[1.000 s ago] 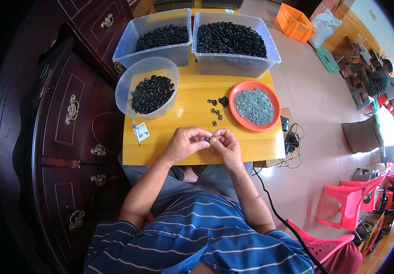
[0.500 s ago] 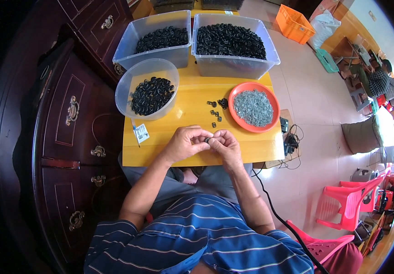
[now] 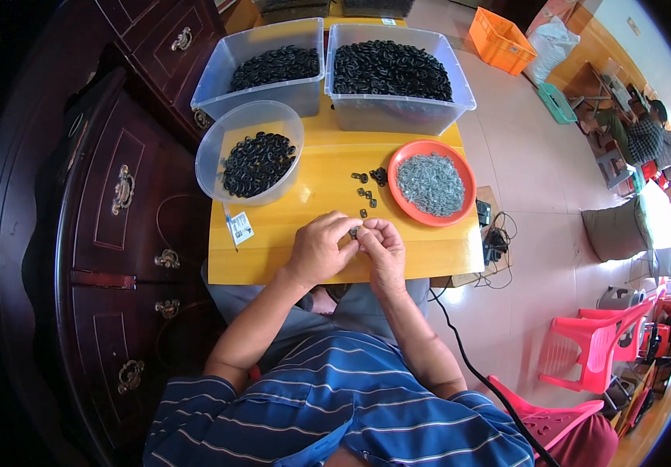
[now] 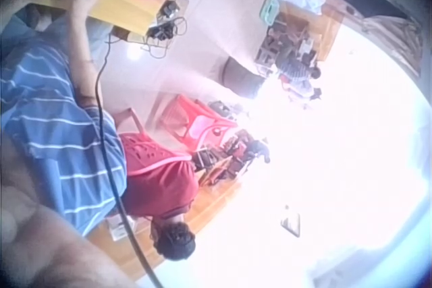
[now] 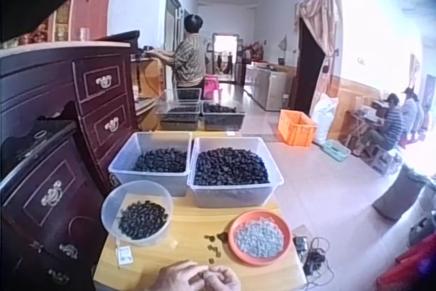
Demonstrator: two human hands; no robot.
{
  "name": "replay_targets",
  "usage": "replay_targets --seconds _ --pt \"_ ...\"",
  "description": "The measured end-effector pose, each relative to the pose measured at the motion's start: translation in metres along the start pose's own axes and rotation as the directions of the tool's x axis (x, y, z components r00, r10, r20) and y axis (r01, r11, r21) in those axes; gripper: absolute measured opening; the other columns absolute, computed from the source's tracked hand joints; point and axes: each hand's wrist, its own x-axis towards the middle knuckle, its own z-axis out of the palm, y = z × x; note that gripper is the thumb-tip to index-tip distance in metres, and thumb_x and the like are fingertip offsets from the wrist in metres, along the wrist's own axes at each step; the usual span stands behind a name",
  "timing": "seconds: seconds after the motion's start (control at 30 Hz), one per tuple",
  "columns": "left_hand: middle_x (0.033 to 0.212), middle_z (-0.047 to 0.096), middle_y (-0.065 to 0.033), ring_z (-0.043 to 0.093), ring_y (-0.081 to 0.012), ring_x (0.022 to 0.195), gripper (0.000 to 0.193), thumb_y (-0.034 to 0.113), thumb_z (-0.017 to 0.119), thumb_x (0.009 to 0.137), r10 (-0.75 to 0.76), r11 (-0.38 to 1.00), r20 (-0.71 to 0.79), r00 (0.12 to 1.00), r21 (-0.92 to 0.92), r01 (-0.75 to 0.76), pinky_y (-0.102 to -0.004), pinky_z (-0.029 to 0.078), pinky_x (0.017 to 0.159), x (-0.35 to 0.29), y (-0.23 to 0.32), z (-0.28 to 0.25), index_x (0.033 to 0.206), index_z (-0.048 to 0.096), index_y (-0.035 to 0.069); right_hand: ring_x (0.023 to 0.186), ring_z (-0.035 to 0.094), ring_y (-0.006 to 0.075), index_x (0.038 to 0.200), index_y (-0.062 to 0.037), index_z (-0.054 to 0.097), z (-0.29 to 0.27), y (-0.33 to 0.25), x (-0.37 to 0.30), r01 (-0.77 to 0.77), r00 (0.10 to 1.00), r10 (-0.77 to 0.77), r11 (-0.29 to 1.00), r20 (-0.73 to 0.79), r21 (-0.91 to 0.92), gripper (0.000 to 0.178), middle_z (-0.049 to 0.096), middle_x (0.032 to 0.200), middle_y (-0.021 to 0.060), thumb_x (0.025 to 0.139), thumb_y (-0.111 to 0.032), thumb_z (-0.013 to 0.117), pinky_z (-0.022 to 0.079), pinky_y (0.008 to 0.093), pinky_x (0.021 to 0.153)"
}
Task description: The person assembles small plastic components by inserting metal pins into plastic buckle pieces by hand.
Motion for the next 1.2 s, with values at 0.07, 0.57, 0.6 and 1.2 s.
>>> replay_targets --seconds 0.07,0.57,0.6,1.2 --pt "0.094 0.07 -0.0126 0.07 -0.0266 0.076 0.03 0.006 0.081 0.076 -0.009 0.999 0.008 1.0 -0.041 0.009 -0.0347 0.056 0.067 0.0 0.0 0.0 0.105 0.07 0.002 0.077 0.056 0.0059 0.107 -0.0058 0.062 -0.004 0.002 0.002 -0.041 0.999 0.041 0.998 0.003 0.042 0.01 0.063 0.09 -0.003 0.097 -0.008 0.065 0.046 0.0218 0.073" --pt "0.088 0.067 -0.0108 0.067 -0.0219 0.069 0.029 0.005 0.083 0.076 -0.088 0.989 0.069 0.994 -0.115 0.096 -0.0325 0.053 0.063 -0.002 0.001 -0.004 0.101 0.069 0.002 0.073 0.054 0.004 0.099 -0.0072 0.059 -0.006 -0.004 0.006 -0.092 0.995 0.089 0.99 0.038 0.103 0.008 0.06 0.085 -0.0034 0.096 -0.007 0.067 0.045 0.0199 0.069" --pt "0.088 0.067 -0.0108 0.067 -0.0219 0.069 0.029 0.005 0.083 0.076 -0.09 0.989 0.072 0.993 -0.115 0.097 -0.0325 0.053 0.063 -0.002 0.0 -0.003 0.101 0.069 0.002 0.073 0.054 0.004 0.099 -0.0072 0.059 -0.007 -0.003 0.007 -0.094 0.995 0.09 0.99 0.036 0.105 0.008 0.06 0.085 -0.0034 0.096 -0.007 0.067 0.045 0.0199 0.069" --pt "0.081 0.067 -0.0116 0.067 -0.0323 0.074 0.019 0.004 0.078 0.075 -0.017 0.996 0.006 1.0 -0.082 0.017 -0.0406 0.053 0.064 0.003 -0.008 0.001 0.092 0.069 0.005 0.075 0.057 0.0047 0.098 -0.006 0.059 -0.008 0.002 0.012 0.0 1.0 -0.001 1.0 0.031 0.016 0.008 0.062 0.085 -0.0024 0.095 -0.003 0.066 0.046 0.02 0.07"
